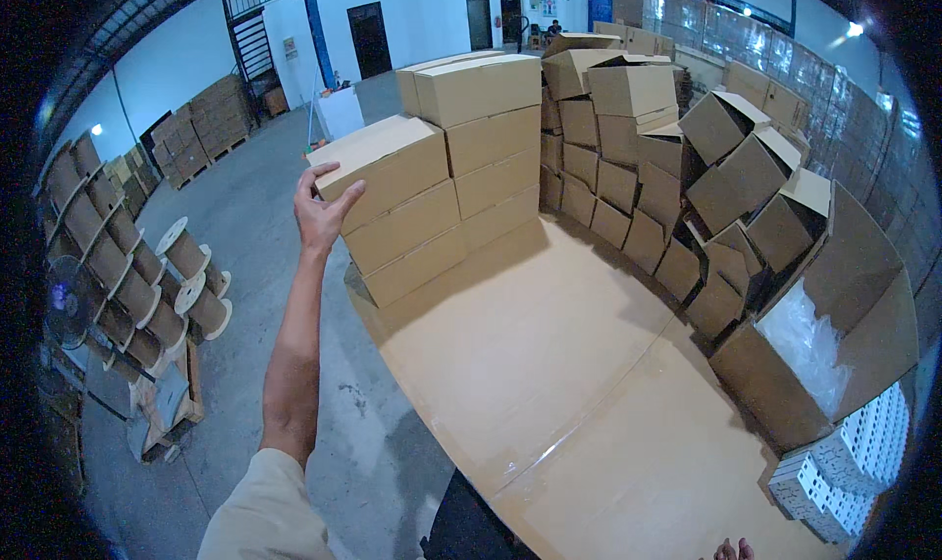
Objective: Packing small white boxed items into cardboard boxes and bubble wrap.
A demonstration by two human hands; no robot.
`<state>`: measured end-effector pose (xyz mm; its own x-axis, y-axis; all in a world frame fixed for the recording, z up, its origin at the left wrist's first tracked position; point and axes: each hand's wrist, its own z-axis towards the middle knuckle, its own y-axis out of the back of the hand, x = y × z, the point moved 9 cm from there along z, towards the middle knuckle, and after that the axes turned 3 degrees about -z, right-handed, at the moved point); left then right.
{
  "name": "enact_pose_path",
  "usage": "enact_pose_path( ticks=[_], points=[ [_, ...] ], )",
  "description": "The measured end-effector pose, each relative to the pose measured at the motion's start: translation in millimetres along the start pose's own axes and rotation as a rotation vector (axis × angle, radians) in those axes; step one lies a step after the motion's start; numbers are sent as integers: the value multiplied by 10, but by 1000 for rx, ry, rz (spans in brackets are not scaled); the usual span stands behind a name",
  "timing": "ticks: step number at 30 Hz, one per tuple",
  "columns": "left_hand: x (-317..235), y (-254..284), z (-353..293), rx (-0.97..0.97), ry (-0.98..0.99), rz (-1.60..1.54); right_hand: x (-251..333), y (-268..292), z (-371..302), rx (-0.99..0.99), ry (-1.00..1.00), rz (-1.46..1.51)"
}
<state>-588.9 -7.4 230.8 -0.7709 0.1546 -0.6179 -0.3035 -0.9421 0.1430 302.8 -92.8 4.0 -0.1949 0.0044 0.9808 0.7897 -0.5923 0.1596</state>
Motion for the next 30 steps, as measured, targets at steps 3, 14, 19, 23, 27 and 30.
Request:
enact_pose_path(
  ticks=[3, 14, 19, 23, 27, 30],
  points=[
    [-128, -38, -32, -25, -49, 84, 63, -21, -15, 10, 28, -53],
    [-36, -65, -120, -103, -238, 107, -102, 52, 48, 21, 42, -30],
    [45, -113, -116, -87, -220, 7, -6, -7, 8, 15, 16, -23],
    [-13, -109, -153, -95, -245, 95, -12, 1, 11, 41, 60, -61],
    [-88, -132, -138, -73, -270, 151, -88, 17, 34, 22, 6, -9],
    [-230, -86, -99, -30, -365, 251, -236, 123, 150, 27, 196, -173]
  ],
)
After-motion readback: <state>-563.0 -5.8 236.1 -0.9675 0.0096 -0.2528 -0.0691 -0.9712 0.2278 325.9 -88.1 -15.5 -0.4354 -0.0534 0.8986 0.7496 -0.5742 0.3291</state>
